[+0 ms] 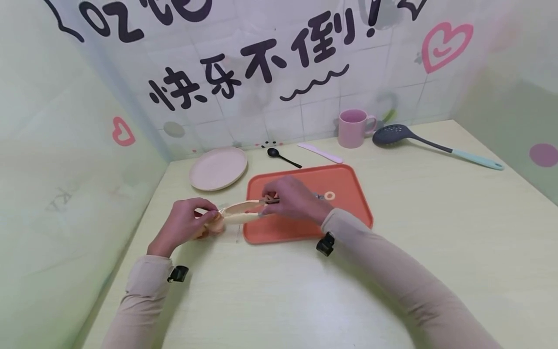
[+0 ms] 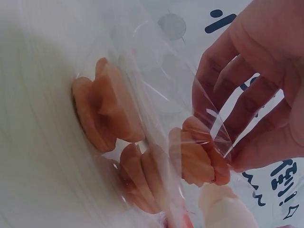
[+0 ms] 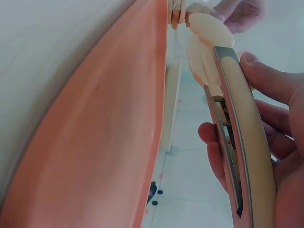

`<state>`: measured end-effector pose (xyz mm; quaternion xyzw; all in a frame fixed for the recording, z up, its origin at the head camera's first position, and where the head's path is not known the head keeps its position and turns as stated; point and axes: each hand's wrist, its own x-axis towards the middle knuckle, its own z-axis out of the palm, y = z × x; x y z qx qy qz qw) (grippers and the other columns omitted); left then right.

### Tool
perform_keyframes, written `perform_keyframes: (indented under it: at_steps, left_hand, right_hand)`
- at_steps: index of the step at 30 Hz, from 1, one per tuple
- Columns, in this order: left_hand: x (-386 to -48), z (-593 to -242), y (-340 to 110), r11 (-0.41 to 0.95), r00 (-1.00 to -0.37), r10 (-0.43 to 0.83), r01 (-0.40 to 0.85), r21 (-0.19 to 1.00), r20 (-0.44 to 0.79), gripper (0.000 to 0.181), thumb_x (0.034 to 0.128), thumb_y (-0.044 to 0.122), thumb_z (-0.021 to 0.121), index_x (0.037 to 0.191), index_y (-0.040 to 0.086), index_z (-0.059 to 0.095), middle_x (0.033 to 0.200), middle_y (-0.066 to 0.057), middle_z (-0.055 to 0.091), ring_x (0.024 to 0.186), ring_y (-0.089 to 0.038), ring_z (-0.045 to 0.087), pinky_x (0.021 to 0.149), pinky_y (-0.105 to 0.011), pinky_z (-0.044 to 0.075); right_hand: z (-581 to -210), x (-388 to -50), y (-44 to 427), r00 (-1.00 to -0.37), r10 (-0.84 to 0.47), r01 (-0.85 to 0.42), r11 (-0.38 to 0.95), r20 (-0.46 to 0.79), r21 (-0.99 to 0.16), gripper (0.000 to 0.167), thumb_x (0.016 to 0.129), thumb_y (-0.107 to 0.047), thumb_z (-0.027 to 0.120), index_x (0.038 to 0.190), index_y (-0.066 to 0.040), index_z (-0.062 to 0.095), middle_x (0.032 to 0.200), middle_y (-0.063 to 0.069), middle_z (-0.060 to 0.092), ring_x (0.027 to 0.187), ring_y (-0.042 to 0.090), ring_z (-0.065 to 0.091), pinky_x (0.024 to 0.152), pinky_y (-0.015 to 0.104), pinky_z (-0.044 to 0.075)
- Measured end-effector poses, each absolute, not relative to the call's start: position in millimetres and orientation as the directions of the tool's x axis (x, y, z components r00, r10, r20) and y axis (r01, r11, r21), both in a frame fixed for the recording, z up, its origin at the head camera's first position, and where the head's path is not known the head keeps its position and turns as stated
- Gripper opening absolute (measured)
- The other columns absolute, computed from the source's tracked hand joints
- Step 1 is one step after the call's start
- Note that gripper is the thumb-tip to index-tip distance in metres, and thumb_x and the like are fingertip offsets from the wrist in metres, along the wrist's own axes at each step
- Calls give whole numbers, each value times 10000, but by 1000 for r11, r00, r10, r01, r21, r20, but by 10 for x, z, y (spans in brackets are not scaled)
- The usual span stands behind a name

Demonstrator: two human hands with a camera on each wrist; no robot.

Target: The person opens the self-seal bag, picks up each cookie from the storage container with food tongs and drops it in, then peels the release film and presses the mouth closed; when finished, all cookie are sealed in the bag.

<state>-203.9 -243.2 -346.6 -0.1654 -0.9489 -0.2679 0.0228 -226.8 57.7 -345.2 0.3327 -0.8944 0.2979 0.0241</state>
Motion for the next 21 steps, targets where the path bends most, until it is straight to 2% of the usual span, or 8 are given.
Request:
perform_keyframes:
  at_steps: [3,7,10,17,19,21]
  left_hand:
    - [-2034,-3495,-2442,808,-938,311,345,478,151,71,929,112,714,961,87,773,972,-78,767,889,-262,732,777,-394,624]
    - [-2037,-3517,-2450,812,-931,321,365,455,173,73,931,114,710,963,98,773,975,-61,770,932,-270,719,827,-453,611]
    - [-2051,-3523,-2454,814,-928,328,373,445,177,73,932,119,711,967,104,773,979,-53,771,945,-259,713,836,-456,606]
    - [-2067,-3518,-2461,818,-931,327,364,445,159,67,921,165,734,961,129,773,960,-16,772,957,-223,689,852,-432,583]
    - [-2079,-3501,-2466,825,-938,316,347,446,144,80,920,189,736,970,136,771,963,-11,768,960,-214,678,857,-416,572]
    - [-2094,-3478,-2472,830,-941,313,338,444,132,91,925,201,730,975,136,769,960,-11,766,957,-208,673,857,-413,569]
  right_hand:
    - [-3454,-2280,734,-805,-559,-569,632,198,-526,325,827,-395,824,1037,-161,744,842,-64,668,757,118,558,701,270,461]
    - [-3436,-2313,1042,-836,-521,-525,667,173,-528,378,800,-452,832,1034,-180,713,876,-52,659,800,139,566,721,304,479]
    - [-3420,-2332,1315,-851,-489,-512,690,191,-512,383,772,-455,851,981,-173,697,835,-26,641,777,162,551,693,312,455]
    - [-3314,-2271,2026,-888,-396,-460,765,235,-450,449,756,-408,877,1050,-97,740,944,53,736,857,221,656,786,376,507]
    - [-3285,-2244,2220,-903,-361,-429,781,233,-454,461,756,-405,880,1068,-95,742,968,68,746,867,223,674,779,371,522]
    - [-3269,-2209,2403,-918,-317,-394,791,237,-468,459,755,-393,885,1070,-90,742,974,82,748,859,223,683,748,319,523]
